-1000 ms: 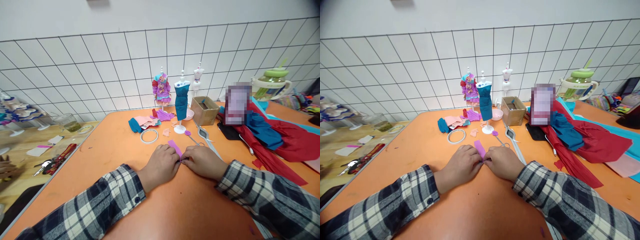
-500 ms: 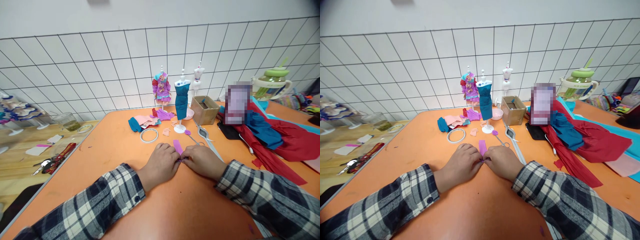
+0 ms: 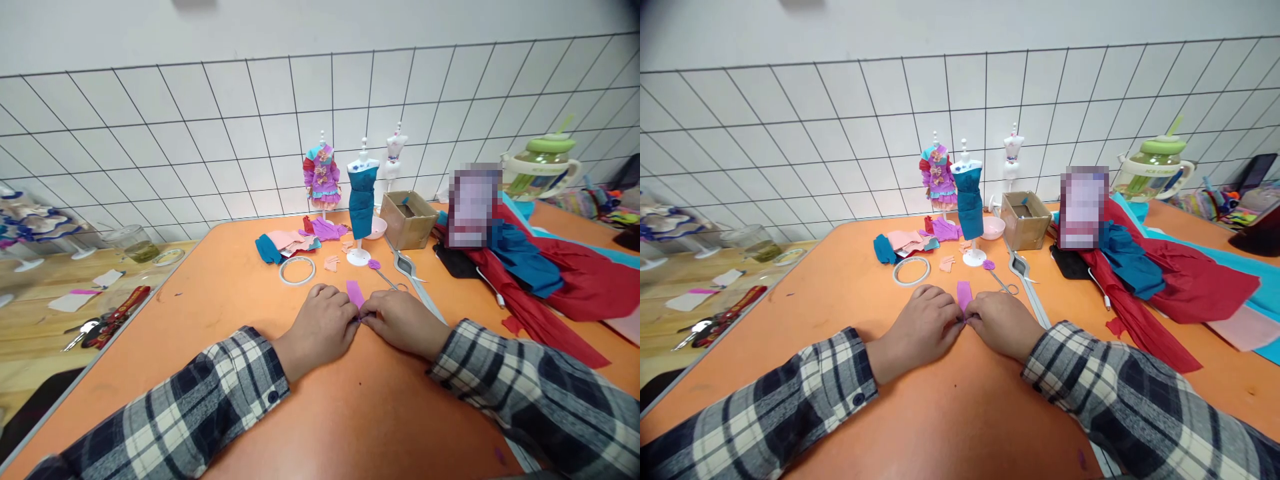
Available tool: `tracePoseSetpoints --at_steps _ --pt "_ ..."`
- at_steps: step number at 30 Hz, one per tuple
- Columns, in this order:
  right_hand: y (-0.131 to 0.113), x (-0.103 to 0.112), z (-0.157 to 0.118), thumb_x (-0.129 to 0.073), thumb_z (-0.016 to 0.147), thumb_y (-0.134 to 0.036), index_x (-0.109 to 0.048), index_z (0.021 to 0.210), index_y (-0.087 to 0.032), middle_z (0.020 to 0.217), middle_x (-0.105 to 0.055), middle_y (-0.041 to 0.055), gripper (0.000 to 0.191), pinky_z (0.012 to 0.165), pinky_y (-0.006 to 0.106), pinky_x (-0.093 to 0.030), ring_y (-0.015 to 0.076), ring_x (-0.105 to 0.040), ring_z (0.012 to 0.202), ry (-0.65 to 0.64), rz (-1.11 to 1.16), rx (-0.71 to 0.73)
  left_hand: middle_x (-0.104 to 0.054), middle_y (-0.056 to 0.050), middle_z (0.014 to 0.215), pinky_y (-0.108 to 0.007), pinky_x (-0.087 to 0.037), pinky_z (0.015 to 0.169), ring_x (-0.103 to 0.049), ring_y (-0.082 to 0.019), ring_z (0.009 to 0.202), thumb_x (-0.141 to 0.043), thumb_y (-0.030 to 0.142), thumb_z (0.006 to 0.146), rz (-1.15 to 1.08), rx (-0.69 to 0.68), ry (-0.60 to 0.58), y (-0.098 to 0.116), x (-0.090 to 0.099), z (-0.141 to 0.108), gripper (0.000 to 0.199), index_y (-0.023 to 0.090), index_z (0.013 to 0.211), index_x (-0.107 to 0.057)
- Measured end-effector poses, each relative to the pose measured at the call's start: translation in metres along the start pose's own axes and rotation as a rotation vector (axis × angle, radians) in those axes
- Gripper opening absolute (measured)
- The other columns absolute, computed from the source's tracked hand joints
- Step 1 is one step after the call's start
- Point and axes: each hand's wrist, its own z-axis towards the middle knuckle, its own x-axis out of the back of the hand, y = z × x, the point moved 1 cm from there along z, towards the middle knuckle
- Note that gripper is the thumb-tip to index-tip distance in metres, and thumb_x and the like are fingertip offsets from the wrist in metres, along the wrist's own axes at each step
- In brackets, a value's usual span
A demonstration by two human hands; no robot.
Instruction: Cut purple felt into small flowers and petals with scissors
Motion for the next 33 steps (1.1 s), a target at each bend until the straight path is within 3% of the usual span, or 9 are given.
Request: tracePoseSetpoints --at_steps 12,19,24,28,33 --pt "-0.003 0.002 -0.001 -0.055 0.086 -0.022 -0.072 0.091 -0.023 0.084 -0.069 0.0011 0.017 0.067 0.027 -0.035 0.0158 -0.06 0.078 -0.008 -0.003 -0.047 -0.066 -0.004 0.083 -0.038 -0.036 0.084 -0.055 -0.02 0.085 -0.051 0.028 0.091 -0.045 -0.006 -0.002 0.0 0.002 0.001 0.02 0.021 0.09 -0.069" --pt "-0.004 0.004 -0.004 -0.055 0.087 -0.025 -0.069 0.085 -0.022 0.082 -0.067 0.0009 0.015 0.064 0.027 -0.033 0.0161 -0.059 0.076 -0.004 -0.073 -0.051 -0.065 -0.004 0.082 -0.039 -0.035 0.085 -0.054 -0.021 0.085 -0.052 0.028 0.09 -0.027 -0.005 -0.001 -0.001 0.003 0.001 0.019 0.021 0.086 -0.069" --pt "-0.006 0.008 -0.005 -0.054 0.089 -0.029 -0.065 0.103 -0.023 0.093 -0.064 0.0031 0.018 0.07 0.028 -0.035 0.0176 -0.058 0.086 0.027 -0.135 0.008 -0.065 -0.004 0.082 -0.039 -0.035 0.085 -0.053 -0.02 0.085 -0.05 0.027 0.091 -0.029 -0.021 0.008 -0.001 0.003 0.0 0.02 0.021 0.089 -0.069" --pt "-0.003 0.009 -0.005 -0.051 0.092 -0.034 -0.068 0.1 -0.024 0.095 -0.062 0.0048 0.021 0.077 0.03 -0.037 0.0192 -0.058 0.092 -0.028 -0.167 0.021 -0.065 -0.004 0.081 -0.039 -0.035 0.085 -0.053 -0.02 0.085 -0.049 0.027 0.092 -0.025 -0.037 0.01 -0.002 0.003 -0.001 0.021 0.021 0.088 -0.069" --pt "-0.002 0.012 -0.006 -0.056 0.088 -0.04 -0.059 0.122 -0.027 0.107 -0.062 0.0058 0.037 0.08 0.032 -0.039 0.022 -0.058 0.098 -0.001 -0.149 -0.007 -0.065 -0.004 0.084 -0.039 -0.035 0.086 -0.053 -0.02 0.087 -0.05 0.027 0.091 -0.022 -0.038 0.01 -0.001 0.002 -0.001 0.02 0.02 0.087 -0.068"
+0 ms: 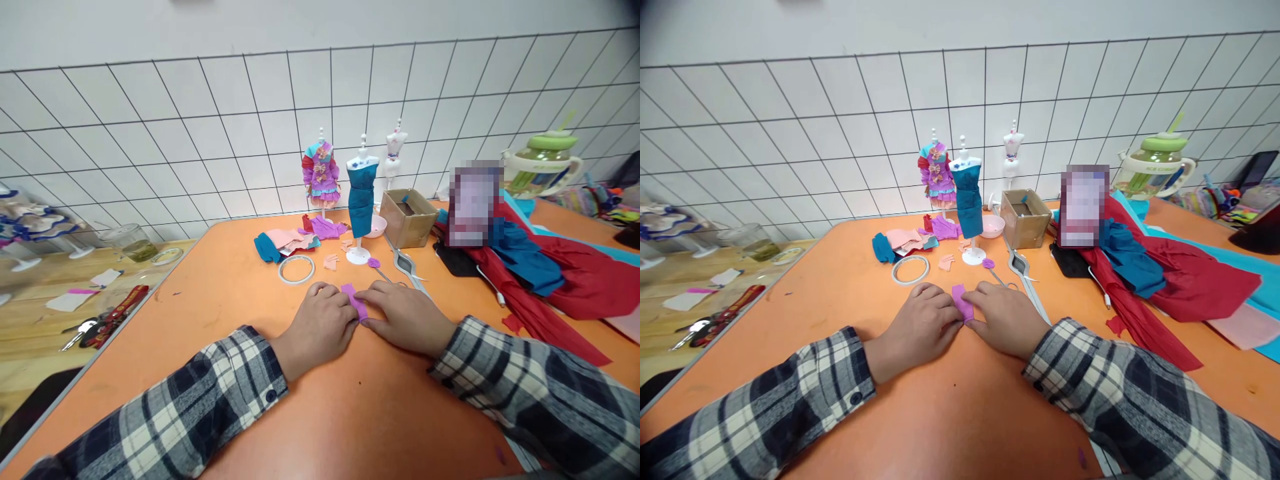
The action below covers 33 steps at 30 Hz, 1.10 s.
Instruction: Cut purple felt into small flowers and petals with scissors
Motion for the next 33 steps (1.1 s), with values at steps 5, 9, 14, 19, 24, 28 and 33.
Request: tracePoseSetpoints --at_steps 5,9,14,19,24,28,33 --pt "-0.0017 -0.0043 0.0001 -0.055 0.089 -0.034 -0.07 0.099 -0.026 0.096 -0.066 0.0026 0.02 0.076 0.029 -0.039 0.0185 -0.061 0.091 -0.011 0.055 0.003 -0.065 -0.004 0.082 -0.039 -0.035 0.086 -0.053 -0.02 0.085 -0.05 0.027 0.091 0.012 0.001 0.007 0.0004 -0.0003 0.0 0.019 0.021 0.09 -0.069" --pt "-0.0026 -0.0078 0.001 -0.056 0.088 -0.028 -0.071 0.086 -0.024 0.088 -0.067 0.0012 0.016 0.069 0.027 -0.037 0.017 -0.061 0.084 -0.009 0.03 0.002 -0.065 -0.004 0.08 -0.039 -0.035 0.085 -0.054 -0.02 0.083 -0.05 0.027 0.09 0.009 0.002 0.002 0.0 -0.001 0.0005 0.021 0.02 0.083 -0.068" --pt "-0.0061 -0.0056 0.0004 -0.053 0.091 -0.028 -0.072 0.087 -0.023 0.086 -0.067 0.0024 0.02 0.068 0.027 -0.036 0.0169 -0.061 0.081 -0.005 -0.013 0.026 -0.065 -0.004 0.081 -0.039 -0.035 0.085 -0.054 -0.02 0.083 -0.051 0.027 0.089 0.019 0.002 -0.007 0.0007 -0.0015 0.0011 0.018 0.019 0.082 -0.065" --pt "-0.0066 -0.0048 0.0003 -0.053 0.09 -0.025 -0.072 0.086 -0.022 0.086 -0.067 0.0023 0.02 0.066 0.027 -0.036 0.0159 -0.06 0.079 -0.03 -0.009 0.003 -0.065 -0.005 0.084 -0.038 -0.036 0.083 -0.054 -0.02 0.083 -0.052 0.03 0.09 0.015 0.014 -0.004 0.0016 -0.0013 0.0013 0.016 0.02 0.087 -0.065" --pt "-0.0056 -0.0072 0.0006 -0.054 0.09 -0.03 -0.071 0.082 -0.022 0.082 -0.066 0.0015 0.02 0.063 0.027 -0.035 0.0158 -0.059 0.076 -0.011 0.008 -0.032 -0.066 -0.005 0.081 -0.038 -0.036 0.081 -0.054 -0.021 0.082 -0.051 0.029 0.09 0.011 0.004 -0.019 0.0013 -0.0013 0.0017 0.019 0.02 0.084 -0.067" --pt "-0.0062 -0.0067 -0.0003 -0.054 0.088 -0.027 -0.068 0.077 -0.021 0.078 -0.064 0.0002 0.019 0.061 0.027 -0.032 0.0148 -0.058 0.072 0.003 0.005 -0.056 -0.066 -0.004 0.081 -0.037 -0.036 0.081 -0.054 -0.02 0.081 -0.052 0.026 0.088 0.012 0.011 -0.008 0.0017 -0.0005 0.0022 0.017 0.019 0.082 -0.067" --pt "-0.0054 -0.0046 -0.0019 -0.058 0.087 -0.031 -0.069 0.089 -0.024 0.087 -0.067 0.0004 0.013 0.063 0.027 -0.033 0.0165 -0.06 0.08 0.044 0.01 -0.056 -0.066 -0.003 0.081 -0.037 -0.036 0.082 -0.054 -0.02 0.082 -0.051 0.026 0.089 -0.01 0.02 -0.009 0.0012 -0.0005 0.002 0.018 0.02 0.085 -0.067"
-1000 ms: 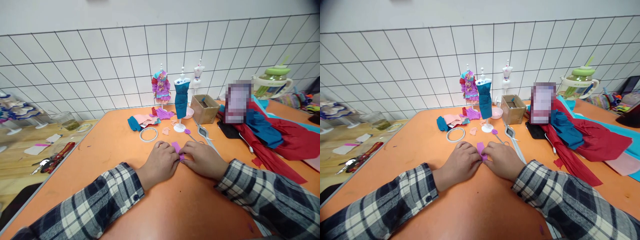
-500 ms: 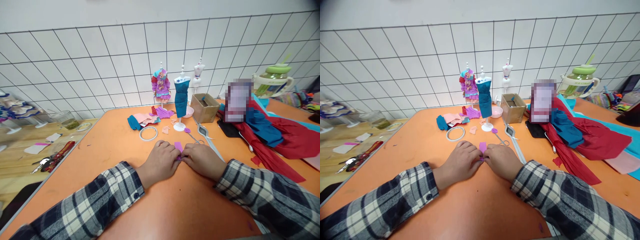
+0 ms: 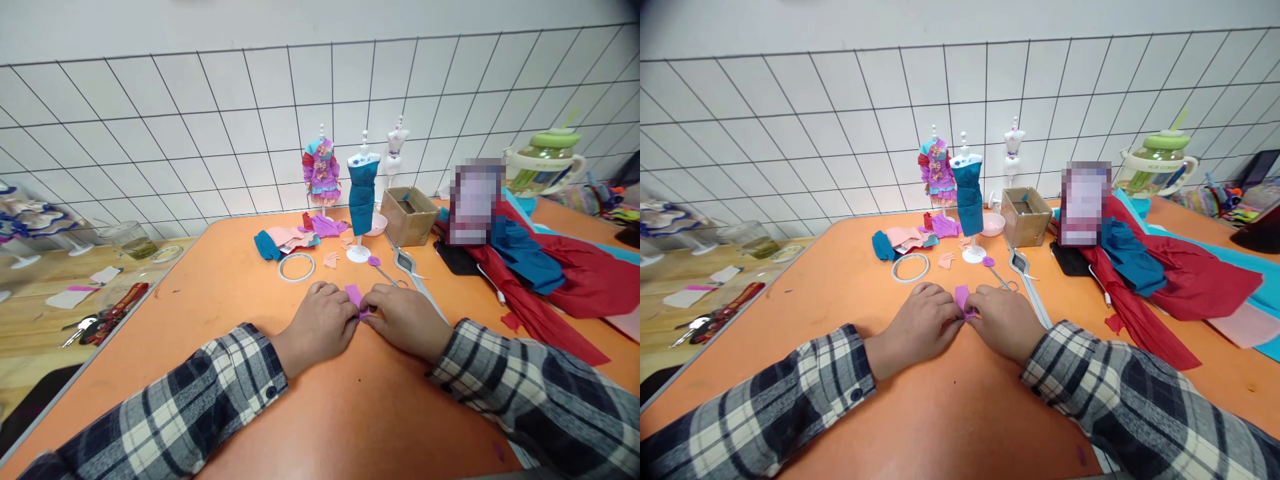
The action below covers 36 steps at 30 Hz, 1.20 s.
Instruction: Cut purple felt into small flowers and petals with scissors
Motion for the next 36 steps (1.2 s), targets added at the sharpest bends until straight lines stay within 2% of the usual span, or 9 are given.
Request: tracePoseSetpoints --at_steps 10,20,26,36 --pt "0.0002 -0.0014 0.0024 -0.053 0.089 -0.028 -0.07 0.086 -0.025 0.085 -0.067 -0.0001 0.017 0.064 0.027 -0.032 0.0155 -0.059 0.078 -0.06 0.014 -0.002 -0.065 -0.005 0.086 -0.036 -0.038 0.077 -0.053 -0.021 0.084 -0.052 0.028 0.089 0.001 0.02 -0.001 -0.0006 -0.0017 -0.0003 0.017 0.019 0.088 -0.066" --pt "0.0001 -0.0003 0.0009 -0.056 0.088 -0.031 -0.07 0.091 -0.027 0.086 -0.068 -0.0007 0.016 0.065 0.027 -0.033 0.0165 -0.06 0.082 -0.006 -0.005 0.022 -0.064 -0.004 0.085 -0.038 -0.036 0.083 -0.052 -0.021 0.084 -0.05 0.028 0.09 -0.009 0.001 0.022 -0.0008 -0.0018 -0.0008 0.019 0.021 0.089 -0.068" --pt "0.002 -0.0018 0.0029 -0.054 0.089 -0.033 -0.071 0.085 -0.026 0.084 -0.068 -0.0003 0.019 0.063 0.028 -0.032 0.0172 -0.06 0.078 -0.056 -0.04 -0.01 -0.063 -0.004 0.082 -0.038 -0.036 0.084 -0.052 -0.021 0.085 -0.052 0.027 0.088 0.015 0.001 0.016 -0.0012 -0.0029 0.0 0.018 0.019 0.082 -0.066" --pt "-0.0003 -0.0005 0.0026 -0.055 0.088 -0.03 -0.07 0.084 -0.025 0.084 -0.068 -0.0007 0.016 0.064 0.027 -0.032 0.0161 -0.059 0.077 -0.057 -0.001 -0.01 -0.065 -0.004 0.082 -0.037 -0.037 0.08 -0.052 -0.021 0.082 -0.051 0.027 0.089 0.013 -0.005 0.02 -0.0009 -0.004 0.0001 0.018 0.02 0.087 -0.067"
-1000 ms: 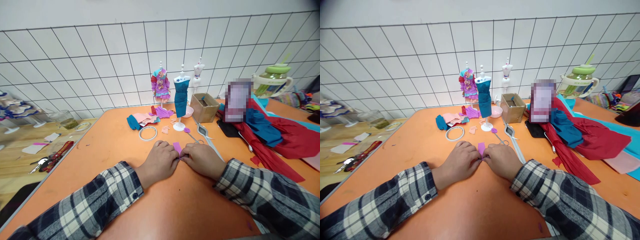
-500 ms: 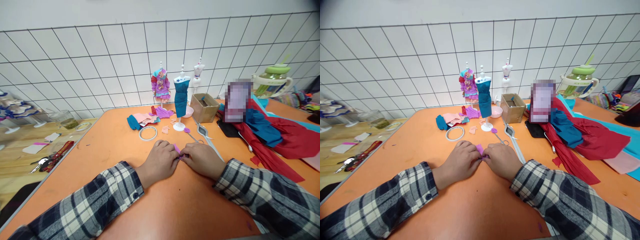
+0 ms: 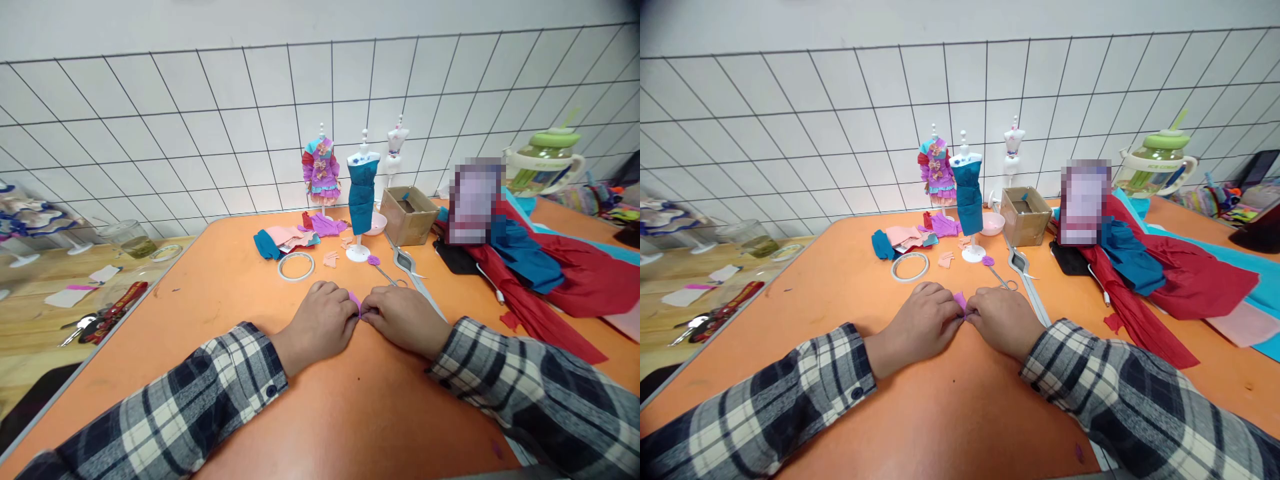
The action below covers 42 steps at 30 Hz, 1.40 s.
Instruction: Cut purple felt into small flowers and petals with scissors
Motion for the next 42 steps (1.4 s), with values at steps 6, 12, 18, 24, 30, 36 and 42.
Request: tracePoseSetpoints --at_steps 6,12,18,24,30,36,42 --pt "0.0011 -0.002 -0.0006 -0.059 0.086 -0.03 -0.069 0.089 -0.025 0.088 -0.067 -0.0009 0.012 0.065 0.027 -0.034 0.016 -0.06 0.081 0.057 0.04 0.017 -0.065 -0.003 0.082 -0.038 -0.036 0.085 -0.054 -0.019 0.082 -0.051 0.026 0.089 -0.005 -0.02 0.013 -0.0009 0.0009 -0.0002 0.018 0.021 0.088 -0.068" --pt "0.0017 -0.0005 0.0011 -0.056 0.087 -0.031 -0.07 0.084 -0.023 0.084 -0.068 0.0001 0.015 0.064 0.027 -0.033 0.0165 -0.06 0.079 0.015 0.026 0.009 -0.065 -0.004 0.081 -0.039 -0.035 0.085 -0.054 -0.02 0.083 -0.051 0.027 0.09 -0.002 -0.011 0.013 -0.002 0.0005 -0.0006 0.019 0.021 0.086 -0.069" --pt "0.0009 -0.0011 -0.0006 -0.057 0.086 -0.028 -0.067 0.082 -0.023 0.083 -0.066 0.0 0.013 0.062 0.027 -0.031 0.0159 -0.059 0.077 0.008 0.001 -0.012 -0.065 -0.004 0.08 -0.038 -0.035 0.085 -0.054 -0.019 0.083 -0.05 0.027 0.091 -0.009 -0.004 0.01 -0.0019 0.0008 -0.0002 0.021 0.022 0.086 -0.069" --pt "0.0013 -0.0009 -0.0003 -0.056 0.088 -0.032 -0.069 0.085 -0.024 0.083 -0.066 0.0004 0.015 0.065 0.027 -0.032 0.0165 -0.059 0.079 -0.002 -0.012 0.003 -0.065 -0.003 0.079 -0.039 -0.035 0.087 -0.054 -0.019 0.083 -0.05 0.026 0.091 0.0 -0.02 0.012 -0.0012 0.0026 -0.0001 0.02 0.021 0.085 -0.068" --pt "0.0011 0.0008 -0.0001 -0.055 0.089 -0.03 -0.07 0.089 -0.025 0.086 -0.067 0.001 0.016 0.066 0.027 -0.034 0.017 -0.061 0.082 -0.012 -0.03 -0.001 -0.065 -0.004 0.08 -0.039 -0.035 0.087 -0.055 -0.02 0.083 -0.051 0.025 0.089 0.003 -0.012 0.004 -0.0006 0.0028 0.0004 0.017 0.02 0.082 -0.066" --pt "0.0016 -0.0008 0.0001 -0.051 0.092 -0.032 -0.071 0.089 -0.026 0.088 -0.068 0.0007 0.021 0.066 0.027 -0.034 0.0167 -0.061 0.083 -0.026 -0.025 0.024 -0.065 -0.004 0.082 -0.038 -0.036 0.085 -0.055 -0.02 0.083 -0.05 0.026 0.09 -0.006 -0.011 -0.005 -0.0012 0.0017 0.0004 0.018 0.02 0.087 -0.067" --pt "0.0009 -0.0025 -0.0007 -0.052 0.089 -0.027 -0.07 0.091 -0.025 0.087 -0.066 0.0008 0.018 0.065 0.027 -0.033 0.0164 -0.059 0.081 0.007 -0.003 -0.009 -0.065 -0.004 0.081 -0.038 -0.035 0.085 -0.054 -0.02 0.083 -0.049 0.025 0.091 -0.014 -0.023 -0.009 -0.0018 0.0023 0.0005 0.02 0.021 0.087 -0.068"
